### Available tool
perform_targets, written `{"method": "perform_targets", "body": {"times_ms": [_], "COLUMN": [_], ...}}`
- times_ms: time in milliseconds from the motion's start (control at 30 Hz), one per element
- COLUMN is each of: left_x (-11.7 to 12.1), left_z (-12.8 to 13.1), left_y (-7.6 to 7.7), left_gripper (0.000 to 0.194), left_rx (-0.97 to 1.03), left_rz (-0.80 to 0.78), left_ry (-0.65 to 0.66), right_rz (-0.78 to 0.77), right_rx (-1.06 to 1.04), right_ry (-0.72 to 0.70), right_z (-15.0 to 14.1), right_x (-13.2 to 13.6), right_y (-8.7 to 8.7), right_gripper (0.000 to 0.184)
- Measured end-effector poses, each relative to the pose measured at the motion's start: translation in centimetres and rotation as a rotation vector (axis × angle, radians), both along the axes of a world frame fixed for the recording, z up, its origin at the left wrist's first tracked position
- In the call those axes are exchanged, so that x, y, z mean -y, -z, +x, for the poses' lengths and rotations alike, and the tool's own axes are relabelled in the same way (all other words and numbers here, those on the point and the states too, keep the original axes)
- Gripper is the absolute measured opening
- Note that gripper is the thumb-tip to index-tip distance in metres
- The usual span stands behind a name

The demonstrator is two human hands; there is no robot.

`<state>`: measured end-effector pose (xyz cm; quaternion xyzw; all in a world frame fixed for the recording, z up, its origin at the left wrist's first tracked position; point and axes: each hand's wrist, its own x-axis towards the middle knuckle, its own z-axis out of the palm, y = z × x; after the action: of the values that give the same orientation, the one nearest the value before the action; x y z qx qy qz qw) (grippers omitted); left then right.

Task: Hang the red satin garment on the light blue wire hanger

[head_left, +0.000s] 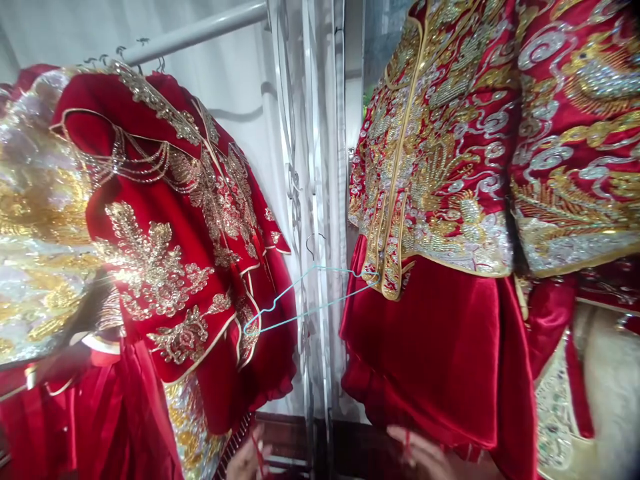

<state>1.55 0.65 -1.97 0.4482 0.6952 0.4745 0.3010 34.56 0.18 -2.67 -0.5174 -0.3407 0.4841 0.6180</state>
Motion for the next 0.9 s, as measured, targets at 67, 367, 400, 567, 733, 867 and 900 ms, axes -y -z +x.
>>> {"method": "perform_targets", "body": {"times_ms": [67, 367, 400, 567, 733, 867, 900], "left_x": [-2.2, -9.3, -9.6, -10.5, -11.1, -11.3, -11.3], "left_z": [-1.1, -0.5, -0.3, -1.7, -5.3, -6.7, -6.7], "left_y": [-3.8, -13.4, -13.0, -12.6, -15.2, -16.4, -16.6], "left_gripper": [0.043, 0.046, 0.042, 0.029, 0.025, 0.026, 0.027], "left_rx": [0.159, 0.297, 0.277, 0.057, -0.006, -0.003, 0.002], "left_rz": [0.09, 0.443, 0.452, 0.529, 0.553, 0.519, 0.51], "left_ry": [0.138, 0.094, 0.078, 0.042, 0.123, 0.192, 0.21], "right_rz": [0.076, 0.213, 0.224, 0.291, 0.342, 0.382, 0.394], "right_rx": [-0.124, -0.115, -0.095, -0.031, 0.023, 0.101, 0.123], "right_ry": [-0.041, -0.126, -0.149, -0.193, -0.037, 0.012, 0.009], "right_z": [1.7, 1.3, 0.8, 0.2, 3.1, 5.6, 6.0], "right_x": [-1.5, -4.1, -4.4, -6.4, -8.9, -10.4, -10.7], "right_y": [-2.3, -10.0, -10.2, -11.7, -13.2, -14.6, -15.0], "right_gripper": [0.033, 0.037, 0.037, 0.039, 0.045, 0.047, 0.047]}}
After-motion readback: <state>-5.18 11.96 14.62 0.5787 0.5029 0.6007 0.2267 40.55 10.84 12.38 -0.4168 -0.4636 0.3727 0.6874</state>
